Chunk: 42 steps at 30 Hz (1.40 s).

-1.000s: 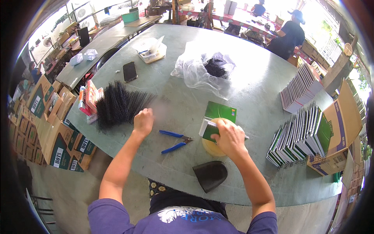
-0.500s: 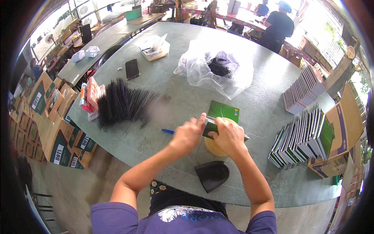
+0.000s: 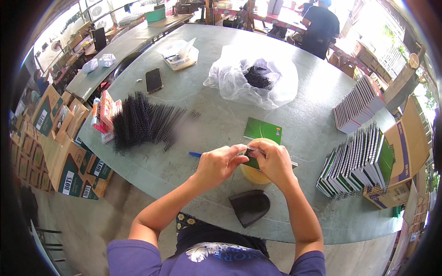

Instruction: The person assembles spiral-bound notebooks by hand. They insert a black spiral coil into the holes of a green notebook cover, then use pliers to crimp the ends of the coil to secure it. The finished notebooks are stacked on the table.

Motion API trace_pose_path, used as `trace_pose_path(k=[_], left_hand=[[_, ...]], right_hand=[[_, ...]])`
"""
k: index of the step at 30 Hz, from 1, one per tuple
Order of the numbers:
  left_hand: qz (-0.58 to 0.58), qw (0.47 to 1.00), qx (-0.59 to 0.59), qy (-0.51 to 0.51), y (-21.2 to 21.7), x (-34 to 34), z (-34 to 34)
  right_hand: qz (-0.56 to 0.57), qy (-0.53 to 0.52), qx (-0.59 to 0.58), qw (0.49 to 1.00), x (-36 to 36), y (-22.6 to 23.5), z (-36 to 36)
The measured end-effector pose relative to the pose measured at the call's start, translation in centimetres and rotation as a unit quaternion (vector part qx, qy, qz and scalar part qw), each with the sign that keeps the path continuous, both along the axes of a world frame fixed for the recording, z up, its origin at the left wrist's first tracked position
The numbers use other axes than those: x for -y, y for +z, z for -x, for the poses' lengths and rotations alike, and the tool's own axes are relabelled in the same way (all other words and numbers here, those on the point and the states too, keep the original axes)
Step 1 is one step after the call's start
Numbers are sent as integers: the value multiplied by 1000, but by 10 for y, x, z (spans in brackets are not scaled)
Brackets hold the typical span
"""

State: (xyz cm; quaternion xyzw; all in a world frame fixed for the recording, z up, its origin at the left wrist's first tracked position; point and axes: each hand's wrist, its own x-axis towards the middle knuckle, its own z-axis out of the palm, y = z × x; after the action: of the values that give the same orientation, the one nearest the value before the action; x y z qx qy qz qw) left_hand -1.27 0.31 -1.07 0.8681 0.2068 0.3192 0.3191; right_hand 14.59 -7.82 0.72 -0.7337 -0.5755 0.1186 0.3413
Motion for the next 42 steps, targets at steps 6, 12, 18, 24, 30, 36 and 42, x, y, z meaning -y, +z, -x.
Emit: trace_pose_path(k=[6,12,18,24,30,36,42], left_hand=[[-6,998,60,32,-9,-1,-3],[-101,989,90,51,-10,-3,-12],[34,999,2,-32,-4,-23,7],[19,997,-66,-47,2,-36,10],[113,986,-111,-50,22,-34,4],[-236,968,-83,10,7,13,-6],[62,957,-173,-224,-38,61,-6]], right_hand=[[6,-4,7,1000,3,3,3],[-22,21,17,999,3,5,8],[-84,22,149,985,11,-2,10],[-128,-12,43,991,5,-6,14],[-91,35,46,994,4,-7,8],[-73,52,63,994,8,0,1],[-31,-17,-189,981,46,-3,-39]])
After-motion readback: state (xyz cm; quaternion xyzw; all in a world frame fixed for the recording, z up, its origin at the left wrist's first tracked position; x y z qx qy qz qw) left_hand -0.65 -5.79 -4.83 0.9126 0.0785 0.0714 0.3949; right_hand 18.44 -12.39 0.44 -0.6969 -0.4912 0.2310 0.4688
